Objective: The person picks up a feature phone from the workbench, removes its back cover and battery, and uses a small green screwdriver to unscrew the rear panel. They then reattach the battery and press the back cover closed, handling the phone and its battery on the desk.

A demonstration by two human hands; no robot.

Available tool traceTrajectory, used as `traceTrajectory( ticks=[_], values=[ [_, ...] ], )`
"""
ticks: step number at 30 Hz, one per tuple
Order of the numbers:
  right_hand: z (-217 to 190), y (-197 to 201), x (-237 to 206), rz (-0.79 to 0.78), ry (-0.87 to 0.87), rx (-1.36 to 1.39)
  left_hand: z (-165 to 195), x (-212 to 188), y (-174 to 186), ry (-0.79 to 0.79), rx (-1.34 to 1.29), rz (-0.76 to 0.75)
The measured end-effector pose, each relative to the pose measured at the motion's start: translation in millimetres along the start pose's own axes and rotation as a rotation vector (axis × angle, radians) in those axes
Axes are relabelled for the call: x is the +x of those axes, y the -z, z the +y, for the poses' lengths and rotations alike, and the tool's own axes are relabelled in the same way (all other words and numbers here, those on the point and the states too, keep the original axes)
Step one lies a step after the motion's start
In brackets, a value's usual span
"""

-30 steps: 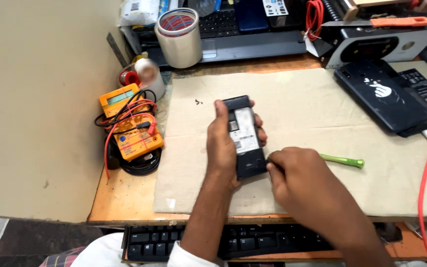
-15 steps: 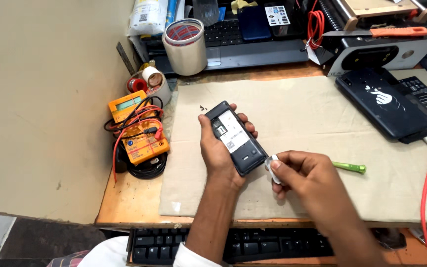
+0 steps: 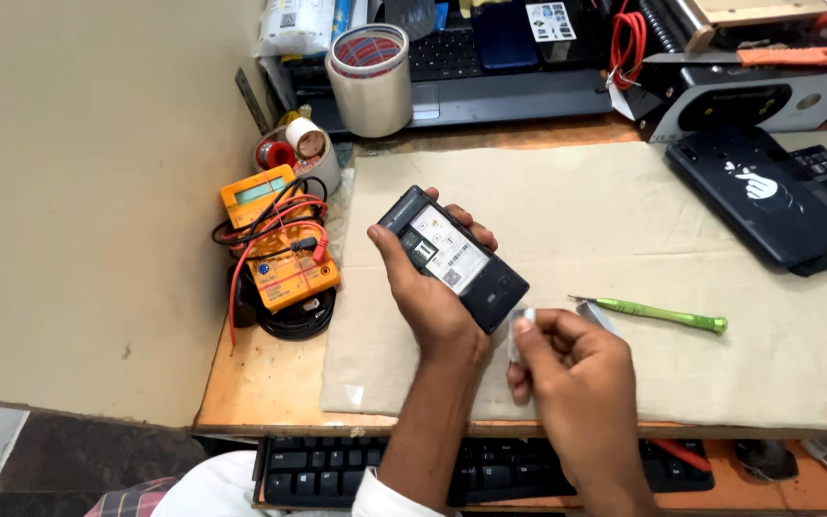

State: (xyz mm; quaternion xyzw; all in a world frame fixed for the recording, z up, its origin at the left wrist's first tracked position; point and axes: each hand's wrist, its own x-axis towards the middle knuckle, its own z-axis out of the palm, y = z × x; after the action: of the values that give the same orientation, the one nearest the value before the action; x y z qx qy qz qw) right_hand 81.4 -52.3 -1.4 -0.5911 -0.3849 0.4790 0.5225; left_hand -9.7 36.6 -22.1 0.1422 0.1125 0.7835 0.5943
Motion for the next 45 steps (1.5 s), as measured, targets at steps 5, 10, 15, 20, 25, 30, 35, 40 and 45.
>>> traceTrajectory(
  ticks=[5, 10, 15, 20, 25, 30, 35, 40, 45],
  values=[
    [-15.5, -21.4, 13.2, 0.261, 0.017, 0.388, -1.0, -22.1, -14.1, -0.119, 0.139, -0.081],
    [-26.7, -20.4, 36.8, 0.326, 0.395, 0.156, 37.1, -44.5, -26.4, -0.025, 0.537, -0.191],
    [-29.6, 6.8, 47.3, 0.078, 0.808, -0.463, 94.2, -47.8, -18.5, -0.275, 1.574, -0.533],
    [-53.9, 4.6, 30.3, -0.019, 0.645, -0.304, 78.0, -46.3, -17.9, -0.486, 1.738, -0.709],
    [-76.4, 21.9, 0.6, 0.067, 0.422, -0.436, 63.4, -45.4, -14.0, -0.582, 1.648, -0.507],
    [-61.8, 29.7, -15.8, 0.230, 0.383, -0.642, 55.6, -49.5, -11.0, -0.765, 1.631, -0.481],
    [-61.3, 25.3, -18.7, 0.240, 0.604, -0.731, 53.8, -51.4, -8.7, -0.788, 1.670, -0.506],
    [-64.0, 15.0, -22.2, 0.279, 0.656, -0.751, 57.7, -51.7, -5.0, -0.795, 1.681, -0.520],
    [-58.0, 9.8, -23.2, 0.289, 0.636, -0.778, 61.0, -50.6, -2.1, -0.821, 1.684, -0.534]
  ],
)
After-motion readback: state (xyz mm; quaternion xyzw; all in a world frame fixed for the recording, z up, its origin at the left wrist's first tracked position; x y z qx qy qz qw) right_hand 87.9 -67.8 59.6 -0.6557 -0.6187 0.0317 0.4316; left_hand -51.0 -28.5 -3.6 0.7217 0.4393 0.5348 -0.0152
